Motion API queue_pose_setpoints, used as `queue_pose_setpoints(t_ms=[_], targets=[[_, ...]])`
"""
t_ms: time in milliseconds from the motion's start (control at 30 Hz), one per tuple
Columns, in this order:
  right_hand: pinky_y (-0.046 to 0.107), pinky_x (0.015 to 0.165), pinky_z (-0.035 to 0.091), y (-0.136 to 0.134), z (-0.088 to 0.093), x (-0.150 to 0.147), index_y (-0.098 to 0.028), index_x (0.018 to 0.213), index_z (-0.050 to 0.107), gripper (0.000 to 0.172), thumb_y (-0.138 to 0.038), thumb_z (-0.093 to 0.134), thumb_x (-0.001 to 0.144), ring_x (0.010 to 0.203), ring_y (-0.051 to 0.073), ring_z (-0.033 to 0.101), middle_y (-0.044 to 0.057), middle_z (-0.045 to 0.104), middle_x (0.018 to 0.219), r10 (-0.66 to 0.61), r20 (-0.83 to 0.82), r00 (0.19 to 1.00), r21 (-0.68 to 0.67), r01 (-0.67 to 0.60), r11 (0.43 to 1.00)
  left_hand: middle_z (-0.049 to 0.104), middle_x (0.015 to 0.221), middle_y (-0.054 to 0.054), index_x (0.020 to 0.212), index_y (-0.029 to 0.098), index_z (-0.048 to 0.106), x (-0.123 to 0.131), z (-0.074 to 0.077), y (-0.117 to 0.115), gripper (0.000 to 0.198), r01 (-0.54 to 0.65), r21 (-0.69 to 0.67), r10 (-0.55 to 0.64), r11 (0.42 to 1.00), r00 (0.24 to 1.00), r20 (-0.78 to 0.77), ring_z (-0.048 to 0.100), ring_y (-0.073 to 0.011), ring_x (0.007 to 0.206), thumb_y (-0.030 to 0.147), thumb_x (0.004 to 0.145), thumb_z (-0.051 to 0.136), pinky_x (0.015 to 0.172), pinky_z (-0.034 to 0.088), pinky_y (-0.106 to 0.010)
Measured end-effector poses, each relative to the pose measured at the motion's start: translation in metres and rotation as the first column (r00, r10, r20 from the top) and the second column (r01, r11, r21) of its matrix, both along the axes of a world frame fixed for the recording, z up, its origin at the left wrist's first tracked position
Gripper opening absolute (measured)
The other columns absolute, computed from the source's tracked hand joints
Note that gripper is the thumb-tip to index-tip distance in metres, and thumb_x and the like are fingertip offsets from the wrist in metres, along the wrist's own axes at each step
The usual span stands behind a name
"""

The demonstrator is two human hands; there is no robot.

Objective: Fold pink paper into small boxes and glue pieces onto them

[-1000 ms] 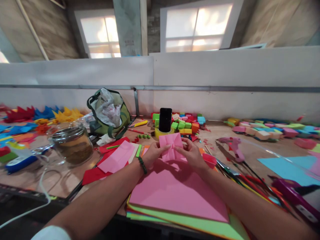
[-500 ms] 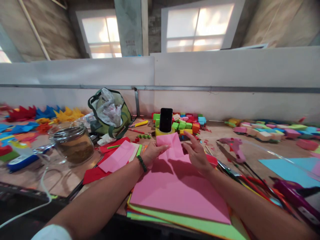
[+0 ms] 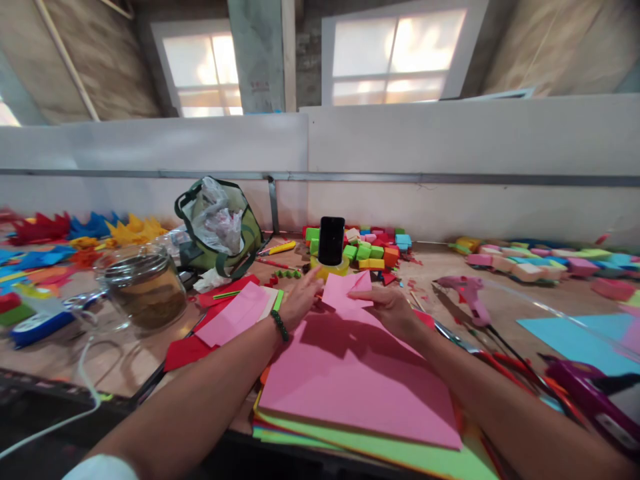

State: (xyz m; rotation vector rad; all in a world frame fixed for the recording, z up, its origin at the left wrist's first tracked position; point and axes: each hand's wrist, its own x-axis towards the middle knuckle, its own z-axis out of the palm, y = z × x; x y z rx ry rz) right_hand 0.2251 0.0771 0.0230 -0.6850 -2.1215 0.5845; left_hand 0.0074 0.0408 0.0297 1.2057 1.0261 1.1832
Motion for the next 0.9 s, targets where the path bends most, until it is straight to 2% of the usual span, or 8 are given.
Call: queue_pose_setpoints(t_ms=[100,233,333,500,633,700,800,900], targets=[[0.032,0.069,0.053,0.002,0.002,0.001,-0.021,0.095,0.076,0.023,-0.028,0.065,0.077,0.076,0.022,0.067,0.009,0.074,0.083,-0.032,-0.070,0.997,-0.059,0.028,0.998,0.061,0.075,0.002,0.139,0.028,0.041,-0.006,0.003,0.004,0.067,0.083,0.124,-0.071,0.989,0.992,-0.101,0.063,-0.0108,0.063,0.019,0.074,0.057,0.057,0.048,-0.020],[0.031,0.064,0.051,-0.005,0.008,-0.002,-0.022,0.090,0.077,0.022,-0.032,0.071,0.071,0.071,0.021,0.066,0.007,0.074,0.081,-0.014,-0.106,0.994,-0.126,0.001,0.992,0.070,0.086,-0.006,0.103,0.018,0.071,-0.005,0.004,0.002,0.044,0.229,0.254,-0.180,0.940,0.963,-0.200,0.062,-0.0171,0.079,0.014,0.059,0.072,0.066,0.049,-0.024],[0.030,0.058,0.048,-0.011,0.010,-0.007,-0.021,0.083,0.077,0.020,-0.036,0.073,0.069,0.063,0.018,0.061,0.004,0.072,0.071,-0.034,-0.149,0.988,-0.203,0.003,0.979,0.071,0.076,-0.006,0.078,0.014,0.076,-0.001,0.004,-0.002,0.021,0.171,0.247,-0.130,0.954,0.976,-0.174,0.059,-0.0162,0.073,0.026,0.060,0.077,0.068,0.046,-0.026],[0.031,0.060,0.048,-0.015,0.007,-0.014,-0.017,0.064,0.073,0.031,-0.046,0.069,0.072,0.060,0.016,0.056,0.002,0.065,0.063,-0.103,-0.261,0.960,-0.378,-0.003,0.926,0.067,0.070,-0.003,0.078,0.013,0.074,0.004,0.001,-0.006,0.027,0.040,0.193,-0.037,0.980,0.999,-0.018,0.055,-0.0115,0.066,0.039,0.070,0.072,0.067,0.042,-0.024],[0.031,0.062,0.049,-0.015,0.001,-0.020,-0.016,0.066,0.067,0.034,-0.049,0.072,0.068,0.061,0.015,0.056,0.002,0.063,0.064,-0.199,-0.321,0.926,-0.460,0.031,0.887,0.062,0.064,0.000,0.070,0.011,0.068,0.012,-0.001,-0.007,0.026,-0.069,0.180,0.057,0.981,0.996,0.068,0.053,-0.0093,0.062,0.035,0.065,0.076,0.064,0.043,-0.022],[0.029,0.061,0.048,-0.014,-0.002,-0.023,-0.016,0.066,0.063,0.033,-0.047,0.074,0.067,0.059,0.013,0.054,0.000,0.060,0.062,-0.241,-0.347,0.906,-0.475,0.052,0.878,0.059,0.063,0.003,0.073,0.012,0.062,0.016,0.000,-0.008,0.028,-0.122,0.157,0.102,0.980,0.986,0.131,0.052,-0.0081,0.060,0.031,0.060,0.079,0.062,0.045,-0.022],[0.027,0.059,0.047,-0.015,-0.004,-0.027,-0.019,0.069,0.054,0.035,-0.043,0.078,0.062,0.056,0.012,0.054,-0.003,0.057,0.059,-0.276,-0.417,0.866,-0.507,0.031,0.861,0.054,0.059,0.008,0.096,0.015,0.057,0.019,0.002,-0.009,0.046,-0.167,0.120,0.143,0.979,0.972,0.189,0.052,-0.0068,0.056,0.025,0.057,0.080,0.060,0.047,-0.021],[0.026,0.058,0.047,-0.017,-0.003,-0.029,-0.021,0.089,0.050,0.047,-0.038,0.081,0.058,0.058,0.014,0.058,-0.004,0.061,0.062,-0.294,-0.475,0.829,-0.544,-0.014,0.839,0.058,0.062,0.007,0.117,0.016,0.051,0.019,0.003,-0.010,0.067,-0.150,0.078,0.131,0.986,0.969,0.209,0.056,-0.0072,0.057,0.023,0.057,0.080,0.062,0.048,-0.021]])
